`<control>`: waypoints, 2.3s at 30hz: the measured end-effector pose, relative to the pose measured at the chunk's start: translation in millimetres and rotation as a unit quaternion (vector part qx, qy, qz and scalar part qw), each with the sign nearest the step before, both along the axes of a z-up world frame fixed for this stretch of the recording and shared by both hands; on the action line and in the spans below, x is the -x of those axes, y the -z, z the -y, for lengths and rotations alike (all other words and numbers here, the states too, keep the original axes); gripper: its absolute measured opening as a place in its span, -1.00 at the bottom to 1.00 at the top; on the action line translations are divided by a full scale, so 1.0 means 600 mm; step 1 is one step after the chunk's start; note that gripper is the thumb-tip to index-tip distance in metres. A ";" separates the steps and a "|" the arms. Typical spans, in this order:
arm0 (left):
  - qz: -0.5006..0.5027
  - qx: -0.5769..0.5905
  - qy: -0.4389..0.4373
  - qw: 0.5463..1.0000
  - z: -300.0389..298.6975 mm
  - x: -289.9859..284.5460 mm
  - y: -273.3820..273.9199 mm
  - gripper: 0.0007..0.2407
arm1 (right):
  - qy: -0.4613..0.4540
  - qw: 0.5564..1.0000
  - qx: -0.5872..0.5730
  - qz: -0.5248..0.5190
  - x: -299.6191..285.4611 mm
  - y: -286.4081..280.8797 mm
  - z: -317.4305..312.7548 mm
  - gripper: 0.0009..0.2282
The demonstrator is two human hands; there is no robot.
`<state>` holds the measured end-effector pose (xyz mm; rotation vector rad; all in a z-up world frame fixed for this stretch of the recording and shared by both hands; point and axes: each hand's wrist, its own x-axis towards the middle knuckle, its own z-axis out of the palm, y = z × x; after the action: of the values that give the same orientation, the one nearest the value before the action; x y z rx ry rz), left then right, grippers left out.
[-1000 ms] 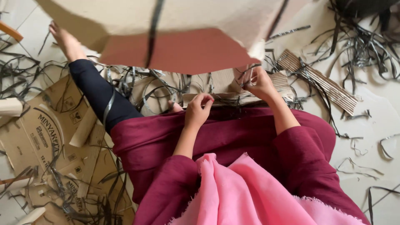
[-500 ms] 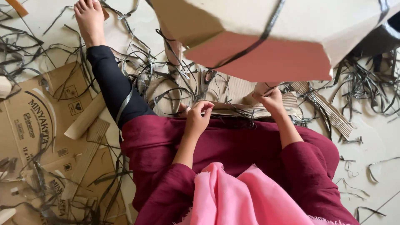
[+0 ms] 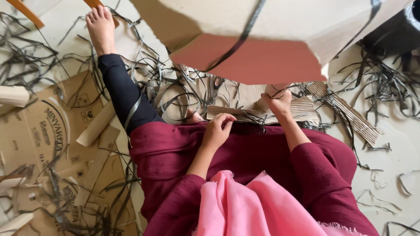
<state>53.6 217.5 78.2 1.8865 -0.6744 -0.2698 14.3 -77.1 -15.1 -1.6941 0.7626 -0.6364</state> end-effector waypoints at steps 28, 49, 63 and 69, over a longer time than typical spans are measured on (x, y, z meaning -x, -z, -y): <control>0.132 -0.220 -0.183 0.949 0.036 -0.075 0.146 -0.76 | -0.047 0.997 0.017 0.052 0.002 -0.092 -0.009 -0.85; -0.001 -0.145 -0.234 0.961 0.032 -0.114 0.237 -0.95 | -0.087 0.992 0.067 0.060 -0.013 -0.066 -0.020 -0.59; -0.153 0.089 0.012 0.984 0.086 0.033 -0.086 -0.97 | -0.366 0.797 0.098 -0.471 0.064 -0.348 -0.029 -0.48; -0.245 0.145 0.033 0.958 0.107 0.052 -0.077 -0.94 | -0.381 0.914 -0.080 -0.115 0.081 -0.317 -0.021 -0.53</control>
<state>22.6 153.4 124.6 1.4389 -0.4089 -0.6230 -34.4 -64.5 175.1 -1.7513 0.2454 0.1697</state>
